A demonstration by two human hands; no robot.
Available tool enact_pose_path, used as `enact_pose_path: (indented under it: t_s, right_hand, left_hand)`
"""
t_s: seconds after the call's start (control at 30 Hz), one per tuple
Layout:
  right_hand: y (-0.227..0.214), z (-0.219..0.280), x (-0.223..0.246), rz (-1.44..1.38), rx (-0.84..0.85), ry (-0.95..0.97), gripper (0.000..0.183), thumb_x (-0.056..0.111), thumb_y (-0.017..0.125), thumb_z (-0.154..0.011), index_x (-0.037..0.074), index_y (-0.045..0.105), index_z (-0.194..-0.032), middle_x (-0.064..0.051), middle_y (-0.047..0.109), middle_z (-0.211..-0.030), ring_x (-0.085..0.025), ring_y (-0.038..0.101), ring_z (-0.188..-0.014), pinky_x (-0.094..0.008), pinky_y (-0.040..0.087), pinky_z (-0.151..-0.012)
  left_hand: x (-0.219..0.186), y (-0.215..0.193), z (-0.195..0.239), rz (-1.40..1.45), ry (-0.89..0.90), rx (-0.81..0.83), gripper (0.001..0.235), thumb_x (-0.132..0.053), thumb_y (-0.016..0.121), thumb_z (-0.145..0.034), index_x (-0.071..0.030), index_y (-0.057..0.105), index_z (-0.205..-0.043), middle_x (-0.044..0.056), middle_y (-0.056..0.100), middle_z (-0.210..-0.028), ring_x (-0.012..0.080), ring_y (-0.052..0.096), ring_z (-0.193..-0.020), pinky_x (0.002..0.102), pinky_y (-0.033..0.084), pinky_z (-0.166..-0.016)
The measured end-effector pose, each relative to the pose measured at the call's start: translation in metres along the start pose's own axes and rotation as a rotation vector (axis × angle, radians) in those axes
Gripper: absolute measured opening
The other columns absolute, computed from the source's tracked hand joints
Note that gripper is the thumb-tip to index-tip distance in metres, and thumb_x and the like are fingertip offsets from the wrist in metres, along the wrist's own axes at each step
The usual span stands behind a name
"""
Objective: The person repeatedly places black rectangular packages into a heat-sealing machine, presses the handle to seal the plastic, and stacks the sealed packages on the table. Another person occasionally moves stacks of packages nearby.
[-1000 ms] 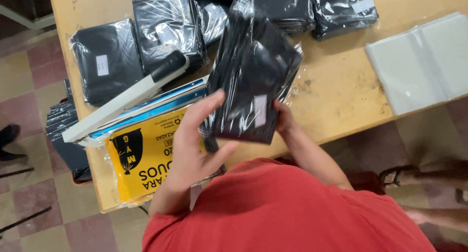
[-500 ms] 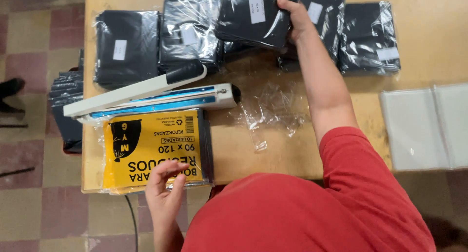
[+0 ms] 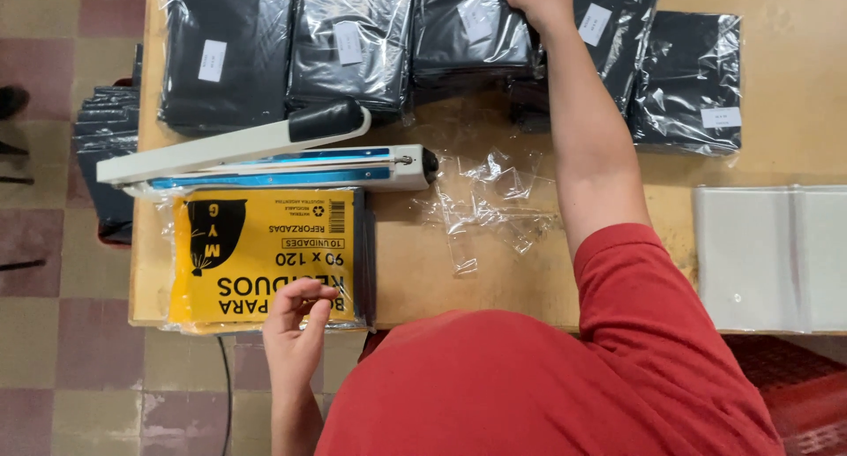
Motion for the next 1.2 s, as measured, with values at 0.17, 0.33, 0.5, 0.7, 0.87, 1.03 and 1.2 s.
enact_pose_path:
  t_s: [0.17,0.33,0.5,0.7,0.87,1.03,1.2]
  right_hand:
    - [-0.001,0.007,-0.020,-0.125,-0.057,-0.022,0.063,0.031,0.081,-0.088,0.013,0.048,-0.139,-0.009,0.059,-0.138,-0.029,0.063,-0.122,-0.040,0.054,-0.092]
    - [-0.043,0.102,0.021,0.082,-0.302,-0.331,0.027,0.036,0.076,-0.090,0.015,0.060,-0.094,0.000,0.063,-0.086,-0.016,0.057,-0.078,-0.037,0.044,-0.066]
    - [-0.040,0.254,0.041,-0.056,-0.101,-0.689,0.013,-0.003,0.065,-0.096,0.001,0.061,-0.085,-0.012,0.065,-0.087,-0.018,0.055,-0.075,-0.028,0.043,-0.063]
    - [0.057,0.319,0.028,-0.265,0.217,-0.379,0.024,0.006,0.077,-0.090,0.015,0.074,-0.112,-0.005,0.070,-0.088,-0.013,0.063,-0.074,-0.028,0.055,-0.067]
    - [0.180,0.329,0.104,-0.560,0.656,-0.267,0.070,0.000,0.064,-0.096,0.007,0.024,-0.153,-0.026,0.053,-0.136,-0.019,0.070,-0.085,-0.024,0.063,-0.064]
    - [0.295,0.310,0.116,-0.690,0.614,-0.133,0.049,0.020,0.073,-0.094,0.003,0.049,-0.133,-0.020,0.060,-0.116,-0.022,0.077,-0.078,-0.027,0.065,-0.054]
    - [0.264,0.377,0.168,-0.486,0.565,-0.269,0.005,0.013,0.068,-0.095,0.011,0.067,-0.100,-0.007,0.058,-0.094,-0.018,0.068,-0.077,-0.026,0.062,-0.061]
  left_hand:
    - [-0.022,0.027,-0.014,-0.100,0.060,0.160,0.019,-0.004,0.063,-0.091,-0.007,0.062,-0.110,0.008,0.072,-0.099,0.0167,0.071,-0.096,0.028,0.057,-0.086]
    - [-0.011,0.025,-0.015,-0.140,0.027,0.199,0.019,-0.003,0.063,-0.091,-0.006,0.062,-0.110,0.008,0.073,-0.098,0.0161,0.071,-0.094,0.026,0.057,-0.083]
    - [0.011,0.016,-0.024,-0.128,-0.008,0.143,0.018,-0.003,0.063,-0.092,-0.006,0.062,-0.109,0.008,0.072,-0.098,0.0146,0.070,-0.093,0.026,0.055,-0.080]
    - [0.001,0.028,-0.026,-0.045,0.107,0.207,0.022,-0.008,0.073,-0.089,-0.004,0.068,-0.111,0.010,0.075,-0.093,0.0217,0.072,-0.090,0.038,0.059,-0.080]
    - [-0.014,0.015,-0.013,-0.043,0.164,0.285,0.021,-0.013,0.075,-0.088,-0.009,0.070,-0.107,0.004,0.076,-0.090,0.0161,0.072,-0.087,0.032,0.059,-0.080]
    - [-0.012,-0.034,0.002,-0.078,0.173,0.188,0.019,-0.009,0.074,-0.088,-0.009,0.071,-0.107,0.004,0.076,-0.090,0.0162,0.072,-0.088,0.032,0.058,-0.081]
    - [0.005,-0.072,0.007,-0.023,0.144,0.103,0.019,-0.003,0.070,-0.090,-0.004,0.069,-0.109,0.009,0.076,-0.091,0.0191,0.072,-0.090,0.034,0.059,-0.082]
Point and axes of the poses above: each hand's wrist, its own z-axis away from the middle knuckle, its own y-axis out of the palm, x = y × z, the point moved 4 cm from there along -z, towards the middle knuckle
